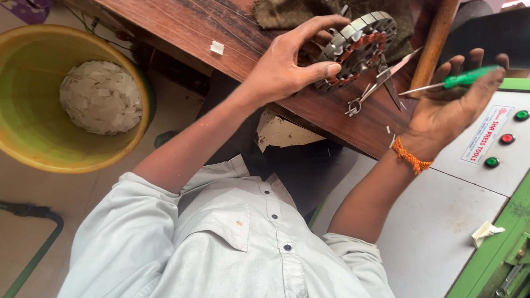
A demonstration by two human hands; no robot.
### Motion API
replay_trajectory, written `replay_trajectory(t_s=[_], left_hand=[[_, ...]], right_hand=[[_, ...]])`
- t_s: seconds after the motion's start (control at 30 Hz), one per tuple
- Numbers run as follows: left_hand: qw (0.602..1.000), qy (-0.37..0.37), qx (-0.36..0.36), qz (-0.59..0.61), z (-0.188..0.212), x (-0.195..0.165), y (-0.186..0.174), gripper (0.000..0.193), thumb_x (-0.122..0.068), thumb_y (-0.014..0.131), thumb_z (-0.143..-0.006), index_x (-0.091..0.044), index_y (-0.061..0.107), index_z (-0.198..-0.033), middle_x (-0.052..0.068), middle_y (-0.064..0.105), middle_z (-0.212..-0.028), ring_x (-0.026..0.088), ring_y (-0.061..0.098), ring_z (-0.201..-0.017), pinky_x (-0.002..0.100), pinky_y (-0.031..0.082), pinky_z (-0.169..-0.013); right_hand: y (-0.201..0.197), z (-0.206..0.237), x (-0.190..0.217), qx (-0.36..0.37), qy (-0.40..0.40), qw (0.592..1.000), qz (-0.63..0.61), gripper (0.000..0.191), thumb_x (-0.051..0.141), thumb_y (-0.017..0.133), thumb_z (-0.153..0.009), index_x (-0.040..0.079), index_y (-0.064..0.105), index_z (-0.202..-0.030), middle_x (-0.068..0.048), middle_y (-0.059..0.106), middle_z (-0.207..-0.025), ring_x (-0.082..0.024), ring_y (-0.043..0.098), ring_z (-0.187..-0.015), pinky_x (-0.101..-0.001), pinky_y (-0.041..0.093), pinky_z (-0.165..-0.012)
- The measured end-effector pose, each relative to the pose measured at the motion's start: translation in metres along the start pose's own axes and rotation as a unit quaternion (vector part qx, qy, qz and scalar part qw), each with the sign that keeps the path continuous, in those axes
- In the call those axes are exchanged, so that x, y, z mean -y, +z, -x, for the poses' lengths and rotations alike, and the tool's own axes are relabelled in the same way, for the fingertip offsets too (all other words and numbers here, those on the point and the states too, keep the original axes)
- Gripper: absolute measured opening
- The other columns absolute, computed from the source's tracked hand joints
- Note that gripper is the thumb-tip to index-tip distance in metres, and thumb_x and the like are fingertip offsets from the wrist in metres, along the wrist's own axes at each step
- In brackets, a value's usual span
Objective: The person repeatedly picks small white insulating strips from a yellow basin and places them into the slots of a motor armature resting on a cloth on the workbench. They rotate the armature to access different slots and continue inserting strips until the visible slots are filled.
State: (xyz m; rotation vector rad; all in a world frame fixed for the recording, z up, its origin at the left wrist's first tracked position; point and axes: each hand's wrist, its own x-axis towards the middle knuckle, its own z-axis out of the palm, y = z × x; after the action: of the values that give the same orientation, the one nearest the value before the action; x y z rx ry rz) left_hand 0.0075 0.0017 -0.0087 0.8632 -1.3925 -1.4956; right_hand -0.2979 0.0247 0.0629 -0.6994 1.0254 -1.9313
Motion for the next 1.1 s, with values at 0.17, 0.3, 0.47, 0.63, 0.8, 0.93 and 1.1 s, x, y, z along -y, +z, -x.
replay_trajectory(t_s=[0.17, 0.3, 0.47, 0.63, 0.8, 0.93, 1.1], left_hand=[[0.990, 0.135, -0.003, -0.031, -0.001, 0.008, -0.002, 0.067, -0.051, 0.073, -0.098, -0.016, 0.053, -0.152, 0.010, 0.069, -0.139, 0.027, 0.065, -0.134, 0.048, 0.049, -0.119], [0.992, 0.124, 0.000, -0.033, 0.000, 0.011, 0.000, 0.066, -0.050, 0.071, -0.099, -0.015, 0.052, -0.151, 0.009, 0.070, -0.134, 0.026, 0.066, -0.131, 0.046, 0.052, -0.117], [0.989, 0.137, -0.003, -0.047, 0.001, 0.008, -0.001, 0.065, -0.050, 0.071, -0.101, -0.014, 0.052, -0.151, 0.010, 0.067, -0.140, 0.027, 0.063, -0.136, 0.048, 0.049, -0.119], [0.991, 0.126, -0.002, -0.051, 0.001, 0.004, -0.001, 0.064, -0.051, 0.070, -0.100, -0.015, 0.052, -0.151, 0.010, 0.066, -0.142, 0.027, 0.062, -0.135, 0.048, 0.049, -0.119], [0.992, 0.116, -0.001, -0.052, 0.000, 0.003, -0.001, 0.065, -0.051, 0.071, -0.099, -0.016, 0.053, -0.150, 0.009, 0.066, -0.142, 0.026, 0.063, -0.135, 0.049, 0.049, -0.118], [0.990, 0.120, -0.017, -0.070, 0.000, 0.001, 0.000, 0.061, -0.049, 0.072, -0.098, -0.015, 0.056, -0.146, 0.008, 0.069, -0.136, 0.024, 0.067, -0.129, 0.049, 0.049, -0.117], [0.990, 0.112, -0.069, -0.059, 0.002, -0.003, 0.004, 0.051, -0.043, 0.073, -0.098, -0.015, 0.064, -0.138, 0.005, 0.075, -0.128, 0.021, 0.072, -0.121, 0.047, 0.052, -0.114]], right_hand=[[0.033, -0.003, -0.010, 0.120, 0.009, 0.992, 0.047, 0.058, 0.028, 0.073, -0.102, 0.016, 0.044, -0.151, -0.016, 0.064, -0.137, -0.031, 0.078, -0.099, -0.0397, 0.066, -0.078], [0.075, -0.013, -0.013, 0.247, -0.112, 0.949, 0.162, 0.052, 0.030, 0.071, -0.111, 0.003, 0.049, -0.150, -0.019, 0.070, -0.116, -0.032, 0.078, -0.089, -0.0445, 0.063, -0.073], [0.117, -0.026, -0.023, 0.299, -0.177, 0.920, 0.181, 0.038, 0.032, 0.069, -0.108, -0.001, 0.057, -0.123, -0.023, 0.071, -0.084, -0.032, 0.076, -0.073, -0.0432, 0.066, -0.064], [0.129, -0.022, -0.031, 0.317, -0.192, 0.909, 0.190, 0.040, 0.034, 0.069, -0.108, -0.003, 0.058, -0.116, -0.021, 0.072, -0.089, -0.031, 0.077, -0.078, -0.0419, 0.069, -0.066], [0.132, -0.025, -0.033, 0.353, -0.170, 0.901, 0.188, 0.039, 0.034, 0.071, -0.107, -0.003, 0.060, -0.107, -0.020, 0.072, -0.090, -0.031, 0.077, -0.077, -0.0414, 0.068, -0.066], [0.138, -0.022, -0.037, 0.379, -0.172, 0.880, 0.230, 0.041, 0.032, 0.070, -0.112, -0.004, 0.051, -0.113, -0.017, 0.069, -0.096, -0.027, 0.076, -0.083, -0.0401, 0.070, -0.072], [0.146, -0.008, -0.030, 0.395, -0.144, 0.849, 0.321, 0.041, 0.035, 0.068, -0.112, -0.006, 0.059, -0.113, -0.016, 0.073, -0.101, -0.025, 0.080, -0.089, -0.0348, 0.065, -0.073]])
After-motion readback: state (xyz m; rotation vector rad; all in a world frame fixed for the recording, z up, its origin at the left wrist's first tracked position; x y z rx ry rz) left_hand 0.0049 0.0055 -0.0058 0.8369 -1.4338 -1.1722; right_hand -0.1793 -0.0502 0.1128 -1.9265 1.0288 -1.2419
